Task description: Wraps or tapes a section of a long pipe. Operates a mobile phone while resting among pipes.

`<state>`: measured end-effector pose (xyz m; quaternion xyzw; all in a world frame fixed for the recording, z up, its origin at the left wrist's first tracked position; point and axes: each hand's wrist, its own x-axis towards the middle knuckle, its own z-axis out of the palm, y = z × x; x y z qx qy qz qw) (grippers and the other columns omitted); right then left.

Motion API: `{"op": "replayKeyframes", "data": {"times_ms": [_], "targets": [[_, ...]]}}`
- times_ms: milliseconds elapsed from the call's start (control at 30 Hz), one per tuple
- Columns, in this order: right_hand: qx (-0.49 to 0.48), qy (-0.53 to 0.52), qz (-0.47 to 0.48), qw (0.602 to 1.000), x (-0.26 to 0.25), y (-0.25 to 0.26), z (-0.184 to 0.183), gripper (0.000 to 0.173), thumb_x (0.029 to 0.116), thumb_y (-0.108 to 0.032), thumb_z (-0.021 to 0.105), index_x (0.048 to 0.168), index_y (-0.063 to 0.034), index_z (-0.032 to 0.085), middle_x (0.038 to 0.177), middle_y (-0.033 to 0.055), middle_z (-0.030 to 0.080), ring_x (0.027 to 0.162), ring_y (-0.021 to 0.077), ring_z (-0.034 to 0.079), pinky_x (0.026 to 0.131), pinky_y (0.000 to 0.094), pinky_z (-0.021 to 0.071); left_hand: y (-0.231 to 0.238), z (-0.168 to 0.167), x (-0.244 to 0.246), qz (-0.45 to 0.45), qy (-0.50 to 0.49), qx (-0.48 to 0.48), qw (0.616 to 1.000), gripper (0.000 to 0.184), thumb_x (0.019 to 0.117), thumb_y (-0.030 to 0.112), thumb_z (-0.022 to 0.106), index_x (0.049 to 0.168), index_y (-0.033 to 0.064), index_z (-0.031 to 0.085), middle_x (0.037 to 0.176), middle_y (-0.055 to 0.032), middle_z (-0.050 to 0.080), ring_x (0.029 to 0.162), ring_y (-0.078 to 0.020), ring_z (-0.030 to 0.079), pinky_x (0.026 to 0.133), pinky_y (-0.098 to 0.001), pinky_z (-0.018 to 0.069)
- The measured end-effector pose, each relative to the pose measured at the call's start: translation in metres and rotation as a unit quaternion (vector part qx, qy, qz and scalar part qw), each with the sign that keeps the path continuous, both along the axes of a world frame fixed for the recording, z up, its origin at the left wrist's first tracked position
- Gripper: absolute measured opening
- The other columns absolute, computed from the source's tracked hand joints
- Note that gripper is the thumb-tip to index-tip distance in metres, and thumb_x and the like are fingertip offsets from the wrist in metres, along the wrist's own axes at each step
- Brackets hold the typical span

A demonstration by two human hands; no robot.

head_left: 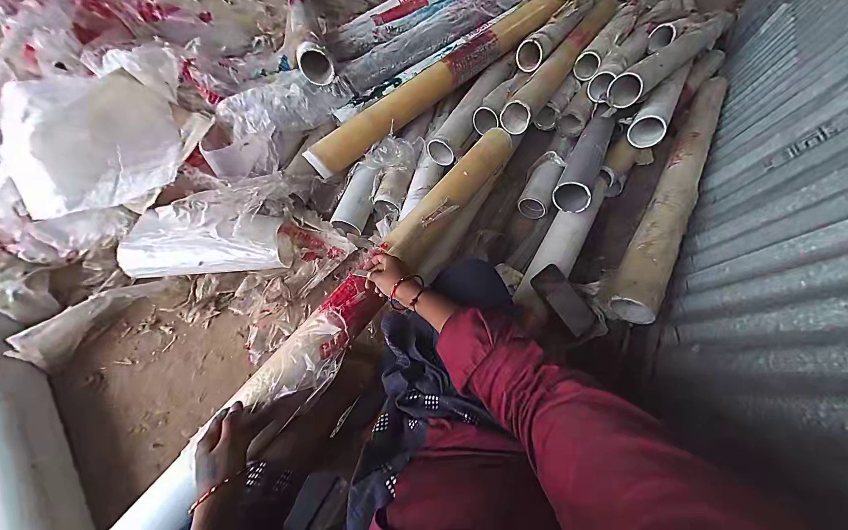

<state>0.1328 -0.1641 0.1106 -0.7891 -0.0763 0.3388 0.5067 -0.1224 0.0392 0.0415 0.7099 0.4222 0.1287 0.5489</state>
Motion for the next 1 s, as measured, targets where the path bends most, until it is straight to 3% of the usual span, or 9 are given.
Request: {"op": "replayKeyframes", "data": {"times_ms": [100, 367, 433, 533, 633, 733, 833, 900, 1000], "targets": [[0.004, -0.009, 0.012, 1.000, 0.000, 0.001, -0.002, 0.029, 0.1044, -0.001, 0.051, 0.132, 0.0007, 0.059, 0.100, 0.0139, 0.068, 0.072, 0.0129, 0.059, 0.069, 0.0287, 0.0504, -0.007, 0.004, 0.003, 0.031, -0.101, -0.050, 0.993, 0.032, 0.1111, 0.012, 0.033, 0.126, -0.0142, 0.043, 0.092, -0.0021, 0.065, 0.073, -0.0031, 0.072, 0.073, -0.0234, 0.0628], [0.005, -0.015, 0.017, 1.000, 0.000, 0.000, -0.002, 0.028, 0.1059, -0.004, 0.052, 0.133, 0.0009, 0.059, 0.102, 0.0162, 0.070, 0.075, 0.0164, 0.062, 0.071, 0.0329, 0.0524, -0.045, 0.015, -0.029, -0.020, -0.052, 0.008, 0.998, 0.027, 0.1074, 0.017, 0.041, 0.103, -0.0059, 0.055, 0.080, 0.0074, 0.061, 0.072, 0.0069, 0.066, 0.073, -0.0171, 0.0593], [0.013, -0.006, 0.010, 1.000, -0.001, -0.002, 0.000, 0.028, 0.1071, -0.005, 0.051, 0.133, 0.0020, 0.059, 0.103, 0.0162, 0.069, 0.073, 0.0144, 0.061, 0.070, 0.0305, 0.0521, -0.059, 0.017, -0.037, -0.027, -0.004, 0.023, 0.999, 0.034, 0.1090, 0.019, 0.039, 0.110, -0.0111, 0.054, 0.088, -0.0020, 0.056, 0.080, 0.0031, 0.057, 0.079, -0.0183, 0.0496], [0.058, -0.003, -0.028, 0.998, -0.006, -0.006, 0.002, 0.027, 0.1075, -0.005, 0.052, 0.132, 0.0035, 0.060, 0.110, 0.0185, 0.069, 0.073, 0.0157, 0.064, 0.070, 0.0313, 0.0548, -0.075, 0.012, -0.051, -0.072, 0.075, 0.045, 0.994, 0.047, 0.1111, 0.021, 0.032, 0.124, -0.0212, 0.050, 0.104, -0.0277, 0.061, 0.095, -0.0191, 0.059, 0.093, -0.0375, 0.0471], [0.162, 0.002, -0.081, 0.983, -0.012, -0.011, 0.006, 0.025, 0.1078, -0.007, 0.051, 0.130, 0.0016, 0.060, 0.104, 0.0153, 0.069, 0.068, 0.0137, 0.064, 0.064, 0.0297, 0.0565, -0.078, 0.009, -0.059, -0.156, 0.171, 0.069, 0.970, 0.049, 0.1121, 0.022, 0.032, 0.121, -0.0204, 0.054, 0.101, -0.0358, 0.065, 0.095, -0.0424, 0.067, 0.091, -0.0577, 0.0503], [0.199, 0.023, -0.087, 0.976, -0.026, -0.025, 0.028, 0.022, 0.1079, -0.008, 0.051, 0.126, 0.0022, 0.058, 0.085, 0.0110, 0.065, 0.061, 0.0128, 0.064, 0.058, 0.0282, 0.0579, -0.085, 0.024, -0.047, -0.238, 0.313, 0.067, 0.917, 0.049, 0.1142, 0.023, 0.031, 0.125, -0.0197, 0.054, 0.109, -0.0387, 0.066, 0.104, -0.0507, 0.067, 0.097, -0.0618, 0.0479], [-0.023, -0.061, 0.113, 0.991, -0.048, -0.060, 0.068, 0.024, 0.1085, -0.006, 0.048, 0.124, 0.0066, 0.061, 0.085, 0.0141, 0.064, 0.068, 0.0142, 0.063, 0.068, 0.0265, 0.0547, -0.084, 0.014, -0.041, -0.229, 0.380, 0.041, 0.895, 0.051, 0.1147, 0.027, 0.030, 0.131, -0.0154, 0.053, 0.117, -0.0343, 0.067, 0.108, -0.0465, 0.069, 0.099, -0.0592, 0.0498], [-0.211, -0.092, 0.280, 0.932, -0.067, -0.087, 0.089, 0.028, 0.1072, -0.006, 0.047, 0.129, 0.0038, 0.062, 0.116, 0.0226, 0.068, 0.107, 0.0305, 0.066, 0.095, 0.0450, 0.0499, -0.076, -0.002, -0.046, -0.214, 0.366, 0.020, 0.905, 0.050, 0.1146, 0.027, 0.031, 0.132, -0.0143, 0.053, 0.115, -0.0320, 0.068, 0.103, -0.0446, 0.071, 0.095, -0.0590, 0.0525], [-0.299, -0.086, 0.339, 0.888, -0.095, -0.120, 0.090, 0.028, 0.1057, -0.006, 0.049, 0.130, 0.0025, 0.060, 0.131, 0.0231, 0.062, 0.127, 0.0371, 0.058, 0.101, 0.0539, 0.0465, -0.070, -0.009, -0.048, -0.212, 0.340, 0.008, 0.916, 0.048, 0.1143, 0.026, 0.034, 0.130, -0.0140, 0.054, 0.111, -0.0300, 0.070, 0.097, -0.0425, 0.072, 0.091, -0.0578, 0.0540]]}}
